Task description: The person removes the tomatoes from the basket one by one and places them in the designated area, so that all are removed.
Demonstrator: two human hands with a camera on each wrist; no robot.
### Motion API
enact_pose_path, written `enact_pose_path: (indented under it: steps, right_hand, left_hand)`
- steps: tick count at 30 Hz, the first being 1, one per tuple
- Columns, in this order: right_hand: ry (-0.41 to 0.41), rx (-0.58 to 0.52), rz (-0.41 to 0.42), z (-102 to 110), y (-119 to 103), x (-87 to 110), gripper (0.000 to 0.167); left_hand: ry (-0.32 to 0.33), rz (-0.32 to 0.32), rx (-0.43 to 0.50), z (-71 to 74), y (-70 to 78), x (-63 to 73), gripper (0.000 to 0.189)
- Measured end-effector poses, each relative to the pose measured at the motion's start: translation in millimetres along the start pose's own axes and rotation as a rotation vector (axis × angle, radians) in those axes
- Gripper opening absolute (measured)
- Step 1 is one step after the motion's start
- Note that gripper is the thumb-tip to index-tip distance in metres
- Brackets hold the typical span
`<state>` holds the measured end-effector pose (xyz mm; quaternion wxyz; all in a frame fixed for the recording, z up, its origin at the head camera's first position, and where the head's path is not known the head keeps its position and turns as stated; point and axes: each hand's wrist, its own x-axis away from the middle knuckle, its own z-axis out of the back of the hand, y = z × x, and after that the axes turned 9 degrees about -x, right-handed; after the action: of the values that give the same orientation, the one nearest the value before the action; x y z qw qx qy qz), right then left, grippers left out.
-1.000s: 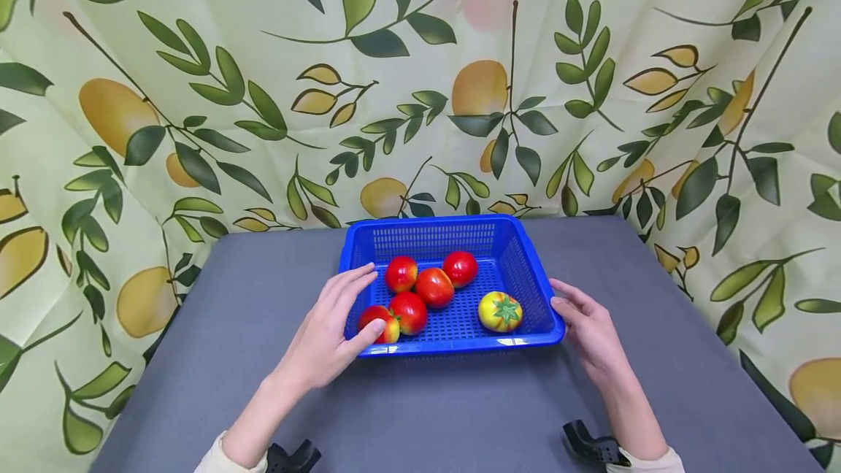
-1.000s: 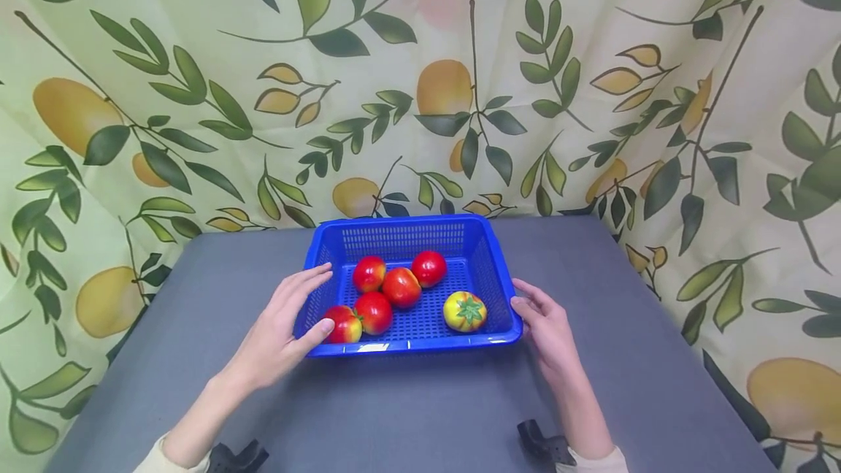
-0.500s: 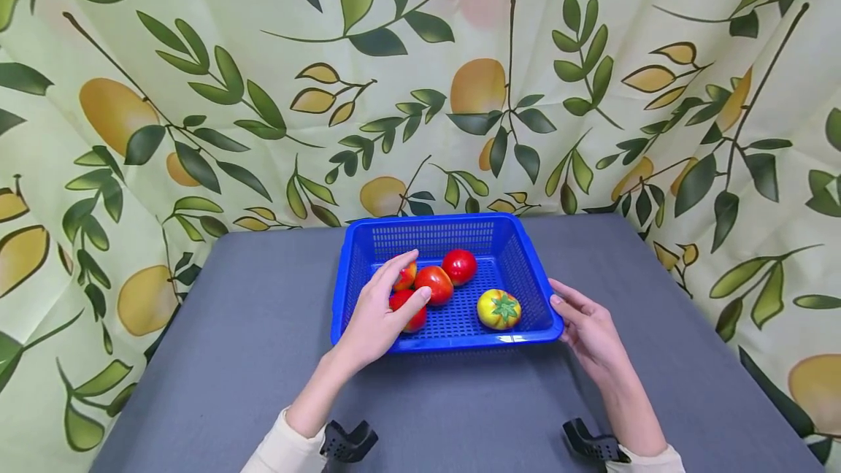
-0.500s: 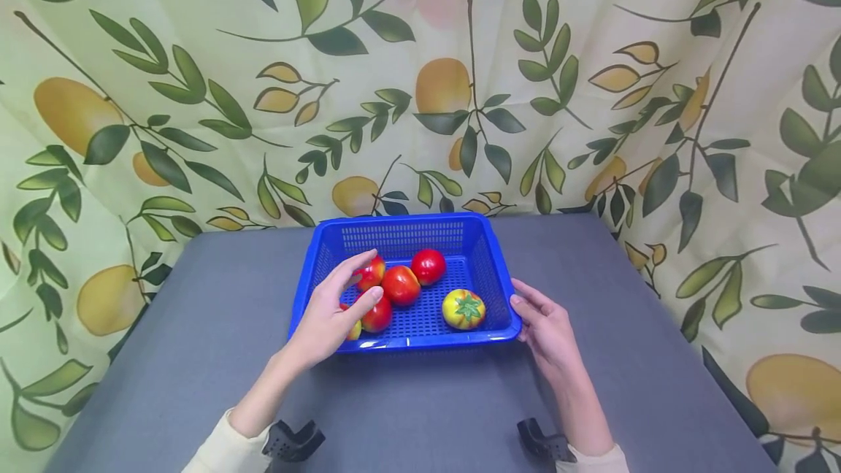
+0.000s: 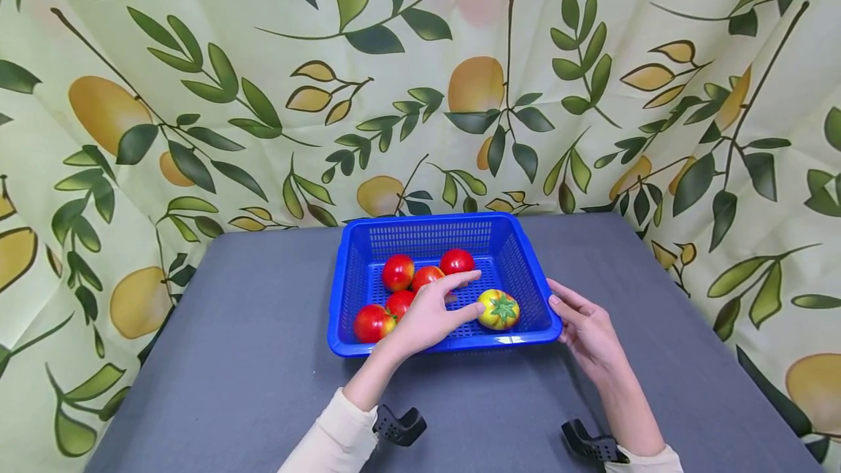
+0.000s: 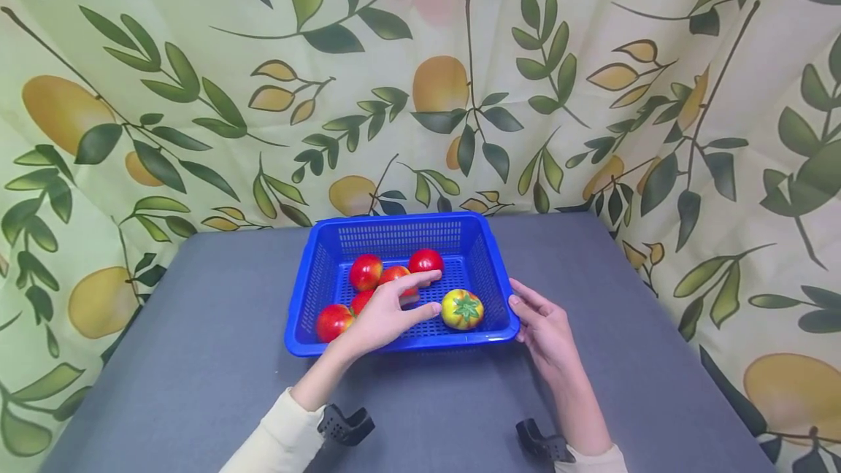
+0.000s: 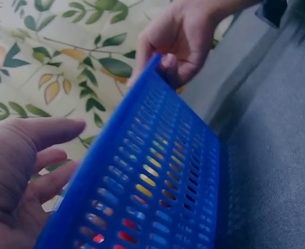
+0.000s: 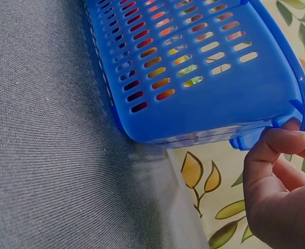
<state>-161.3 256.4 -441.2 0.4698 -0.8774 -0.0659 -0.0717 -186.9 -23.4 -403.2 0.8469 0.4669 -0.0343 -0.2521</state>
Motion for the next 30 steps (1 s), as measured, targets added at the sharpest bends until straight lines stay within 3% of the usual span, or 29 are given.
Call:
enact_pose_path:
  steps: [5,15,21,30]
  right_hand:
    - [0.000,0.020,-0.002,-0.3,1.5,-1.1,0.044]
    - [-0.008,0.032,0.018,0.5,0.7,-2.0,0.041]
    - [-0.017,0.001,0.017,1.7,-1.5,-1.0,0.037]
    - [-0.068,-0.058,-0.009,1.9,-0.9,-1.1,0.032]
  left_hand:
    - [-0.110,-0.026,-0.004,-12.0,-6.5,-16.6,0.059]
    - [-0.203,-0.033,-0.120,-25.4,-14.5,-39.6,0.066]
    - [-0.210,0.008,-0.127,-28.3,-13.7,-45.3,0.067]
    - [-0.152,0.085,-0.179,-31.8,-17.1,-50.4,0.058]
